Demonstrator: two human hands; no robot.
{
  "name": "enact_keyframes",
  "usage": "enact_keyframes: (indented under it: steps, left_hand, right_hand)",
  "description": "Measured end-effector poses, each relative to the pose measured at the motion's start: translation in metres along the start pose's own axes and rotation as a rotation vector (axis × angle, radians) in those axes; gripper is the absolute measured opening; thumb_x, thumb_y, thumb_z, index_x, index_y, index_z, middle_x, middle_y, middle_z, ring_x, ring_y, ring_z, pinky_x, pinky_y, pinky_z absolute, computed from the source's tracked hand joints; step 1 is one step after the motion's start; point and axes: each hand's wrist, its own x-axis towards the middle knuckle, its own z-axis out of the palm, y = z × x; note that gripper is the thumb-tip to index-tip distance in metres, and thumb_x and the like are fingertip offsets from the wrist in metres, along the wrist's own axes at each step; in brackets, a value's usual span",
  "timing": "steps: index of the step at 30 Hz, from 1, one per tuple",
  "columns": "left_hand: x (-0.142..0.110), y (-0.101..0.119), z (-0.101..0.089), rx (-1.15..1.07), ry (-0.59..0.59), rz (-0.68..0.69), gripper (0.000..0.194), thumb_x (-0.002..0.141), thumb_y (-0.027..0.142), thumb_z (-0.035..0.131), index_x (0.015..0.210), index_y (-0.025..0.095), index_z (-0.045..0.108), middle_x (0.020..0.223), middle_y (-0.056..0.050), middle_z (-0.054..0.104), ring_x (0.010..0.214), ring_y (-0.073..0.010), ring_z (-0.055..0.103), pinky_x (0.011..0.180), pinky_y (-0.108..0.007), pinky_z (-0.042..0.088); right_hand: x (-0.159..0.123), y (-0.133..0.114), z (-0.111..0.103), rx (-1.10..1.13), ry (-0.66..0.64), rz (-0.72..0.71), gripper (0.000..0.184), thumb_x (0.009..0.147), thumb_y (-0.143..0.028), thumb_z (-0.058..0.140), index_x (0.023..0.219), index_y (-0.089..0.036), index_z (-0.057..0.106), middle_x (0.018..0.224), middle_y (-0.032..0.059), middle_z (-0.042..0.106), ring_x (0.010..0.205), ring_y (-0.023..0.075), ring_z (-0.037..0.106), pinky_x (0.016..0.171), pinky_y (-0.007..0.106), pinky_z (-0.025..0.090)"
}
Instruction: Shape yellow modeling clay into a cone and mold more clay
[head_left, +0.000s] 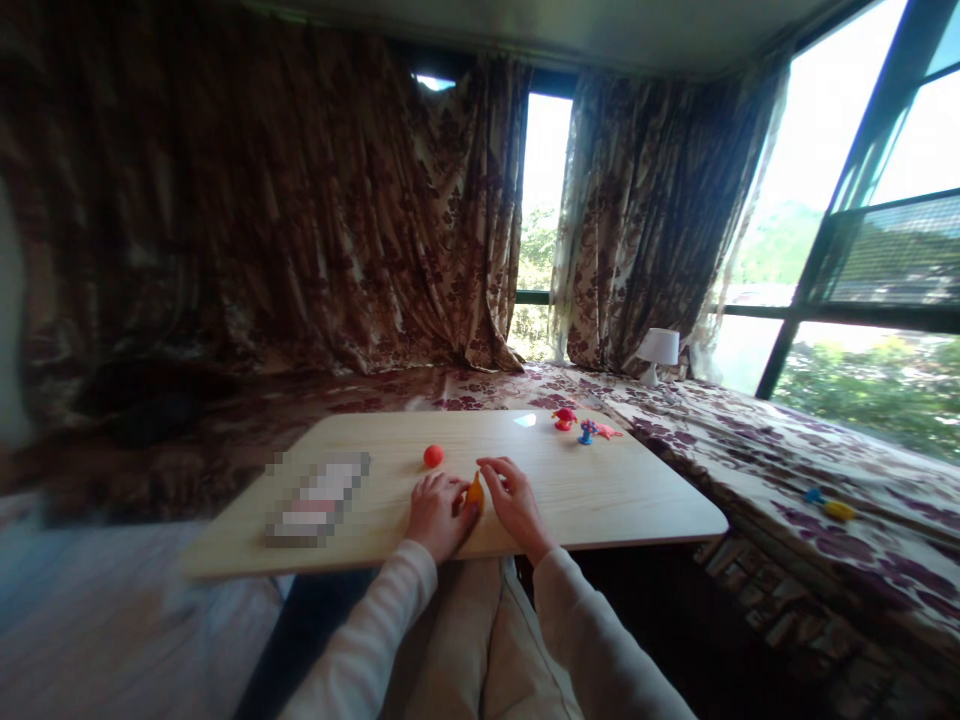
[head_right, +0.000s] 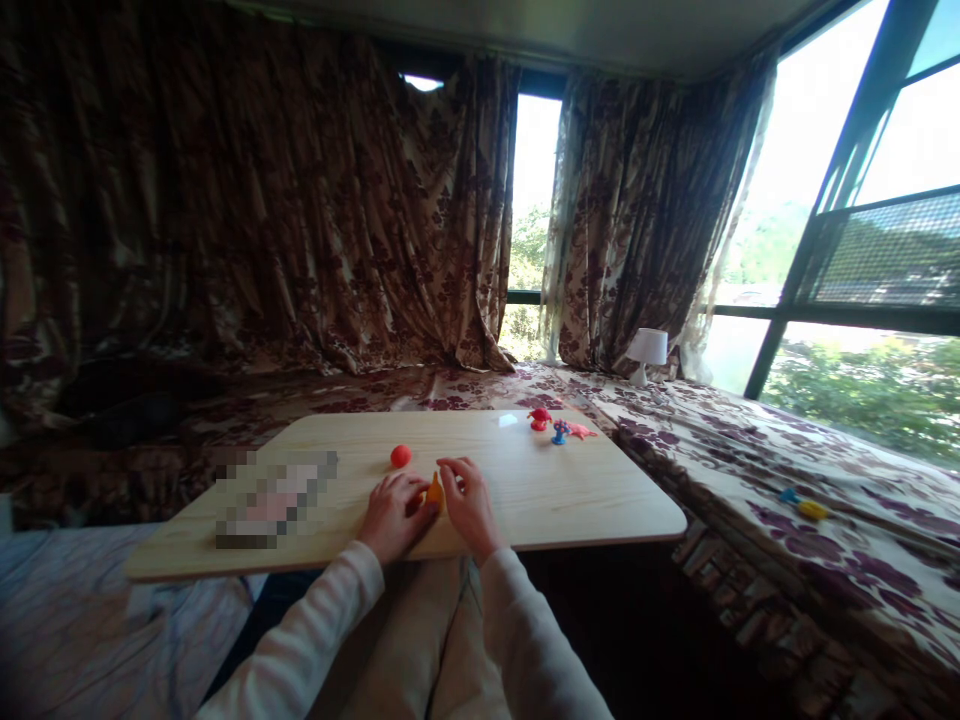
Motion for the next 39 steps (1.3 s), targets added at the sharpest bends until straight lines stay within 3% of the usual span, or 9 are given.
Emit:
enact_keyframes:
  steps: [6,19,34,39]
  left_hand:
    - [-0.0003,0.0002,0.0008,-0.008,0.004,-0.005,0.026,0.08,0.032,0.055,0.101,0.024,0.067,0.103,-0.006,0.065,0.102,-0.0253,0.054,0.091,-0.042,0.038]
    - [0.0002,0.0042,0.0004,-0.014,0.051,-0.029,0.02,0.073,0.04,0.061,0.074,0.02,0.059,0.074,-0.001,0.061,0.083,-0.0212,0.057,0.079,-0.034,0.039]
    - [0.0008,0.0014,0.0036,-0.005,0.051,-0.033,0.02,0.073,0.04,0.06,0.075,0.021,0.06,0.076,-0.002,0.062,0.085,-0.0216,0.057,0.078,-0.033,0.04]
    - [0.0009,0.0017,0.003,-0.008,0.042,-0.036,0.02,0.072,0.041,0.06,0.075,0.021,0.06,0.078,-0.002,0.063,0.086,-0.0215,0.058,0.078,-0.033,0.04]
  right_hand:
    - [-0.0019,0.0018,0.0003,-0.012,-0.004,0.013,0.012,0.077,-0.025,0.059,0.081,-0.018,0.067,0.084,0.0039,0.063,0.078,0.0165,0.061,0.06,0.025,0.048]
    - [-0.0025,-0.001,0.0009,-0.043,-0.006,0.013,0.007,0.074,-0.022,0.061,0.074,-0.018,0.068,0.081,0.0028,0.062,0.075,0.0165,0.06,0.063,0.027,0.046]
    - [-0.0036,-0.0037,-0.0006,-0.016,-0.001,-0.031,0.017,0.082,-0.026,0.054,0.073,-0.018,0.065,0.081,0.0037,0.061,0.075,0.0153,0.059,0.062,0.025,0.048]
    - [-0.0031,-0.004,0.0003,-0.021,-0.017,-0.036,0.014,0.078,-0.026,0.057,0.069,-0.018,0.064,0.079,0.0029,0.06,0.073,0.0149,0.059,0.061,0.025,0.048]
